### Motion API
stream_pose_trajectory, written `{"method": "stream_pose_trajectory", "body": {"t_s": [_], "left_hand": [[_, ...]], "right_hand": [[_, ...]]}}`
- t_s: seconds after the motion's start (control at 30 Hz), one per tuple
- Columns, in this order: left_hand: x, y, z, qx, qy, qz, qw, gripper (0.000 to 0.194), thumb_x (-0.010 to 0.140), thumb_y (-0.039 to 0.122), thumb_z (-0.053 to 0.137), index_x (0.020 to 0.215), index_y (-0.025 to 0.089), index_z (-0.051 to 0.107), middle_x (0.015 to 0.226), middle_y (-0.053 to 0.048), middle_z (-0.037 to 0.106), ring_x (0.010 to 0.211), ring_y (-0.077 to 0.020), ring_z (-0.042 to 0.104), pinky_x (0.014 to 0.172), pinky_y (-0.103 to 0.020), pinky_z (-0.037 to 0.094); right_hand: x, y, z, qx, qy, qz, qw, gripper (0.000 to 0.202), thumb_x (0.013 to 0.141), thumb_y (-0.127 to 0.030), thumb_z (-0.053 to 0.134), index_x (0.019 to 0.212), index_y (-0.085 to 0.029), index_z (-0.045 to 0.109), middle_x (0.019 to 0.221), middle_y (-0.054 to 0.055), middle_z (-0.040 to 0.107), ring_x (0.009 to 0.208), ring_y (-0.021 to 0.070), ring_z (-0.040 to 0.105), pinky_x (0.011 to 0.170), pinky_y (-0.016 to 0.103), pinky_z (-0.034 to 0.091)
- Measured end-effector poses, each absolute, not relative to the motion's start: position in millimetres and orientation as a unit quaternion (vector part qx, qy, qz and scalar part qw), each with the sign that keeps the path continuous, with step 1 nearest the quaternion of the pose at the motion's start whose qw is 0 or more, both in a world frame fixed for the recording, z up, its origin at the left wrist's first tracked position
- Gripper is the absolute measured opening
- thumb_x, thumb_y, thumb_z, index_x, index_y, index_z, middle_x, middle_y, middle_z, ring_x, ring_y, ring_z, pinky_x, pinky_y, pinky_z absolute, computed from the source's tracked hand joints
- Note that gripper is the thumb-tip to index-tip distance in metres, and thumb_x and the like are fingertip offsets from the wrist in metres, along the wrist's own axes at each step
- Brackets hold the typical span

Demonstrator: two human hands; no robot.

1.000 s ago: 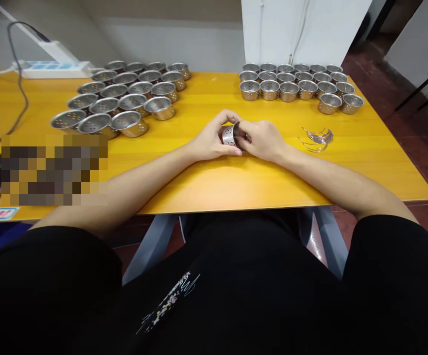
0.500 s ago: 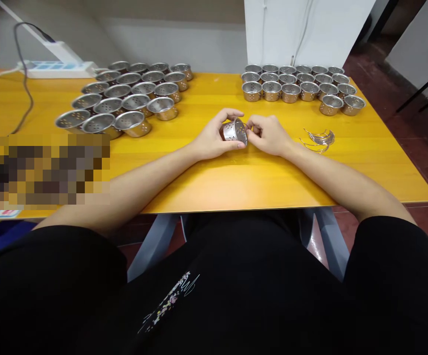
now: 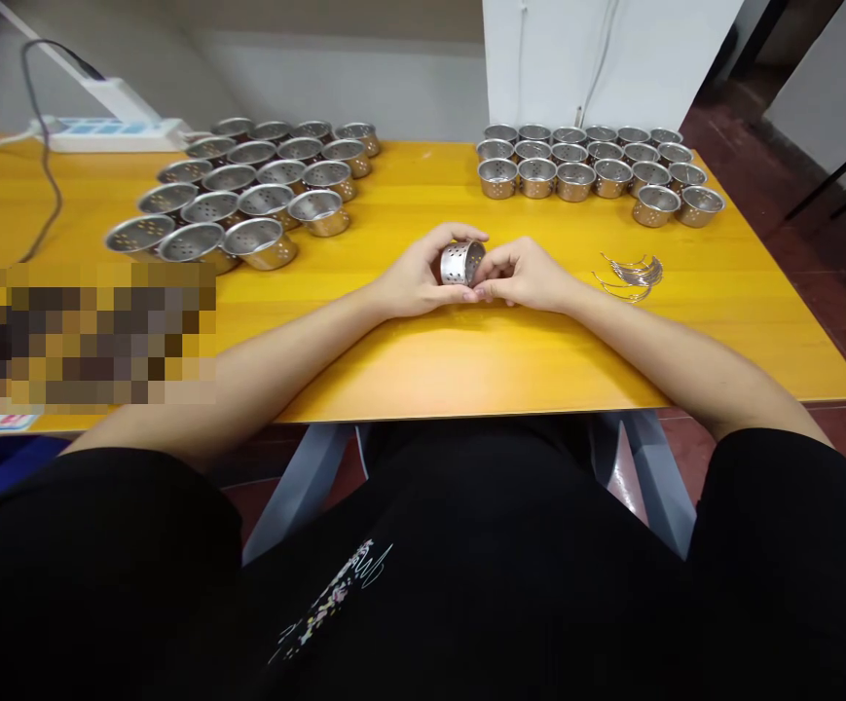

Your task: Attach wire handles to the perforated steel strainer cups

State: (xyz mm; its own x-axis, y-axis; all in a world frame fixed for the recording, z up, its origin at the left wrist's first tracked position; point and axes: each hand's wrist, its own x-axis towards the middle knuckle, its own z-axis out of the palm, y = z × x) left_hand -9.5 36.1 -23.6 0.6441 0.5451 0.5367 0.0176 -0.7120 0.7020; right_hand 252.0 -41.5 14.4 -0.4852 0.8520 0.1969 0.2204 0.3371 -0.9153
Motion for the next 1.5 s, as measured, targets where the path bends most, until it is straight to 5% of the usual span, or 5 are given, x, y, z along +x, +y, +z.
{"method": "stream_pose_trajectory", "body": {"t_s": [0.37, 0.57, 0.9, 1.1, 1.5], "left_hand": [[-10.2, 30.6, -18.3, 0.849, 0.143, 0.368, 0.351, 0.119, 0.074, 0.105, 0.112, 0.156, 0.024, 0.083, 0.159, -0.020, 0.087, 0.148, -0.0433, 0.085, 0.134, -0.055, 0.067], [-6.2, 27.0, -19.3, 0.846, 0.139, 0.358, 0.370, 0.113, 0.079, 0.104, 0.109, 0.155, 0.025, 0.079, 0.156, -0.019, 0.088, 0.146, -0.0431, 0.086, 0.129, -0.055, 0.068], [-9.1, 27.0, -14.9, 0.844, 0.151, 0.349, 0.379, 0.113, 0.082, 0.103, 0.108, 0.158, 0.023, 0.079, 0.159, -0.019, 0.087, 0.143, -0.0411, 0.086, 0.127, -0.052, 0.069], [-8.3, 28.8, -16.2, 0.847, 0.152, 0.347, 0.374, 0.117, 0.081, 0.108, 0.104, 0.158, 0.024, 0.080, 0.160, -0.020, 0.087, 0.147, -0.0433, 0.085, 0.130, -0.055, 0.068], [-5.4, 35.0, -24.4, 0.851, 0.142, 0.364, 0.352, 0.110, 0.088, 0.103, 0.103, 0.161, 0.024, 0.078, 0.156, -0.019, 0.087, 0.140, -0.0397, 0.085, 0.126, -0.051, 0.067]], "right_hand": [[245.6, -42.6, 8.3, -0.375, -0.768, 0.368, 0.367, 0.028, 0.086, -0.046, 0.087, 0.083, -0.018, 0.085, 0.065, -0.001, 0.069, 0.055, 0.0146, 0.057, 0.056, 0.031, 0.039], [243.8, -35.8, 2.4, -0.346, -0.807, 0.285, 0.385, 0.039, 0.090, -0.045, 0.085, 0.068, -0.022, 0.064, 0.063, -0.003, 0.055, 0.062, 0.0106, 0.043, 0.061, 0.030, 0.032], [258.2, -30.6, 7.4, -0.297, -0.792, 0.434, 0.310, 0.041, 0.099, -0.053, 0.100, 0.090, -0.019, 0.080, 0.073, 0.002, 0.078, 0.057, 0.0144, 0.068, 0.057, 0.026, 0.054], [253.9, -34.0, 7.4, -0.325, -0.826, 0.318, 0.334, 0.061, 0.101, -0.067, 0.096, 0.072, -0.023, 0.066, 0.062, -0.003, 0.057, 0.060, 0.0129, 0.050, 0.061, 0.031, 0.037], [246.0, -40.4, 11.0, -0.496, -0.819, 0.051, 0.283, 0.039, 0.101, -0.025, 0.083, 0.071, -0.024, 0.058, 0.068, 0.001, 0.064, 0.069, 0.0199, 0.056, 0.078, 0.039, 0.035]]}}
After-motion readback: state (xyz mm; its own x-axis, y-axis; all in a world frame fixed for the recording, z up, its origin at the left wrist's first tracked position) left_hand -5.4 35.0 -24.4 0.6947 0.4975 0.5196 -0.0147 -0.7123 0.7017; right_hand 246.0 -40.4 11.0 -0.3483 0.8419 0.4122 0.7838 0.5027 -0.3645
